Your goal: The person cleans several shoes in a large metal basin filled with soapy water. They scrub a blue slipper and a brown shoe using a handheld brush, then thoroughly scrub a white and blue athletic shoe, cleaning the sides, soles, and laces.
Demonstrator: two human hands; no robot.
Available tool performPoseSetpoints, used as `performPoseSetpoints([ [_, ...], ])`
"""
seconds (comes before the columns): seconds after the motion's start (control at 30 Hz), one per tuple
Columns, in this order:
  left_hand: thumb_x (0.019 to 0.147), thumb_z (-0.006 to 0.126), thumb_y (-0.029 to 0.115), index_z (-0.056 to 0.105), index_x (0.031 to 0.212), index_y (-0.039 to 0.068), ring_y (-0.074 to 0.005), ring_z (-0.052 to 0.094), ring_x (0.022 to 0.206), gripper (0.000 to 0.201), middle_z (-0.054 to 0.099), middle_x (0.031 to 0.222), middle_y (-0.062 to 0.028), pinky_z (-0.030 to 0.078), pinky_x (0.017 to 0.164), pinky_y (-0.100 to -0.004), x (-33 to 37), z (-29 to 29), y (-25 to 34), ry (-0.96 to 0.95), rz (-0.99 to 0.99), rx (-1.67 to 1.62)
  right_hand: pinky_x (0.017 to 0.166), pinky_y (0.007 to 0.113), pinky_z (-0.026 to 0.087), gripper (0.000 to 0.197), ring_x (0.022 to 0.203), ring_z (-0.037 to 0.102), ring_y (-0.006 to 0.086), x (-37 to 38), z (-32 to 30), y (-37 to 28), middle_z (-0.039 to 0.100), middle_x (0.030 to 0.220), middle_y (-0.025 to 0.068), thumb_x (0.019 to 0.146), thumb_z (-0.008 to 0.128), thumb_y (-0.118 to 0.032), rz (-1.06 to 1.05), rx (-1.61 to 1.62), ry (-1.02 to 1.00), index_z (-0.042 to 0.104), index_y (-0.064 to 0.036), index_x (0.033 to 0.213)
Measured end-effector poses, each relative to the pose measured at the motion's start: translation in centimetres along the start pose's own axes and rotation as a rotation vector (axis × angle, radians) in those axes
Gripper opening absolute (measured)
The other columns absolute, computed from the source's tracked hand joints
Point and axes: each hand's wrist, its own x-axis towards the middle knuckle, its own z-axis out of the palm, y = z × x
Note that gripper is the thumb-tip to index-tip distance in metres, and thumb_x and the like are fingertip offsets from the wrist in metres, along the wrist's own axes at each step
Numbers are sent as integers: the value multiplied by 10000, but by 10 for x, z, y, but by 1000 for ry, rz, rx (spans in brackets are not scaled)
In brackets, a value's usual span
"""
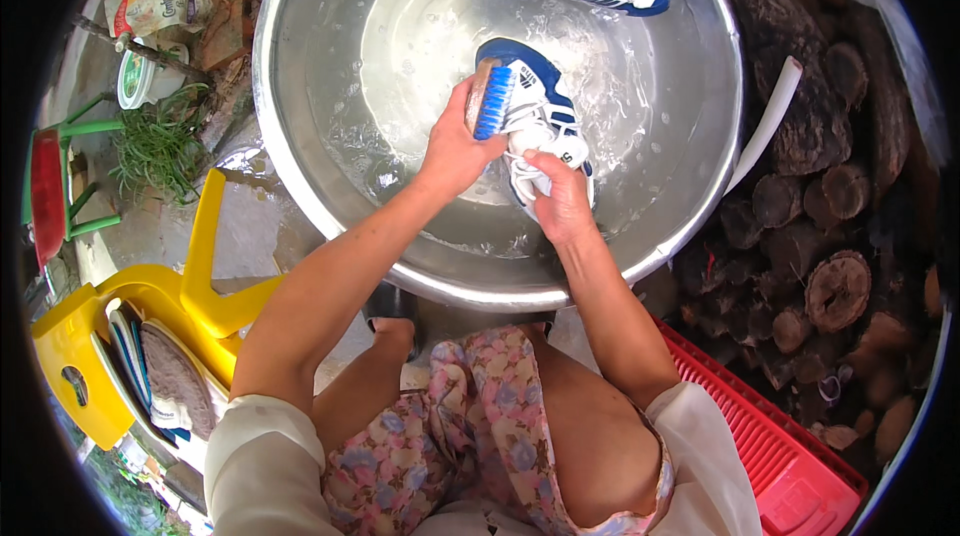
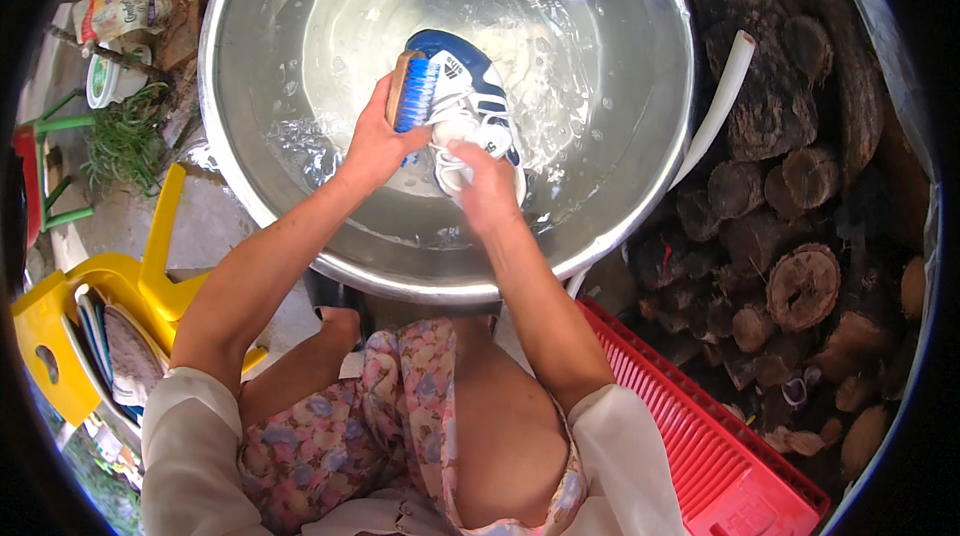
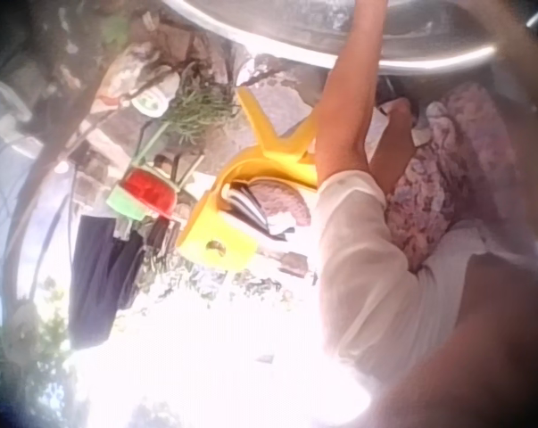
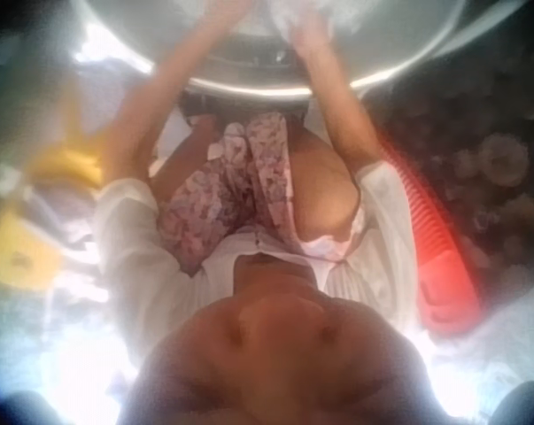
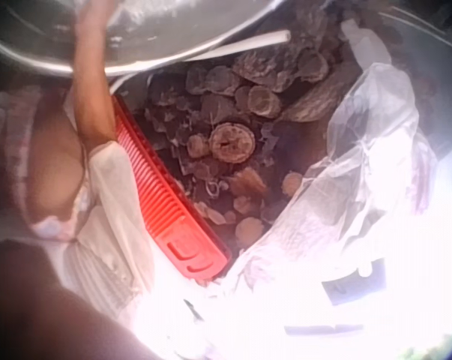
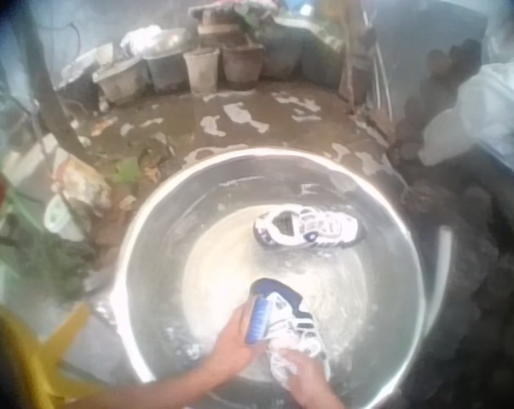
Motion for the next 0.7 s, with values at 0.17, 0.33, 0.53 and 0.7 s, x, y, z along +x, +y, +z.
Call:
performPoseSetpoints([
  [0.17, 651, 684, 53, 379, 1324, 21, -217, 586, 989, 740, 590, 1097, -140, 463, 870, -313, -2, 2, -4, 24, -31, -38, 781, 310, 496, 343, 881, 621, 174, -5, 8, 4, 650, 989, 61, 735, 645, 20, -51, -84, 128, 603, -15, 1074],
  [0.33, 640, 706, 38, 390, 1312, 21, -201, 581, 971, 742, 588, 1088, -123, 467, 854, -303, 10, -8, 4, -76, -66, -46, 791, 312, 498, 366, 901, 626, 211, -6, 6, 5, 640, 1019, 112, 754, 644, -45, -57, -76, 94, 588, 51, 1103],
  [0.53, 668, 801, 134, 365, 1373, 67, -161, 577, 921, 832, 588, 1079, -90, 465, 825, -280, 14, -40, 39, -202, -94, 10, 851, 316, 472, 406, 942, 613, 194, -19, 8, -6, 641, 1036, 87, 761, 633, -30, -90, -51, -47, 557, 13, 1157],
  [0.7, 744, 750, 312, 378, 1369, 66, -191, 601, 915, 768, 601, 1078, -137, 474, 813, -297, 29, -91, -11, 394, -14, 333, 903, 324, 450, 442, 1023, 593, 208, -24, 15, 3, 616, 1119, 98, 783, 602, -29, -121, -129, -171, 516, 17, 1214],
])
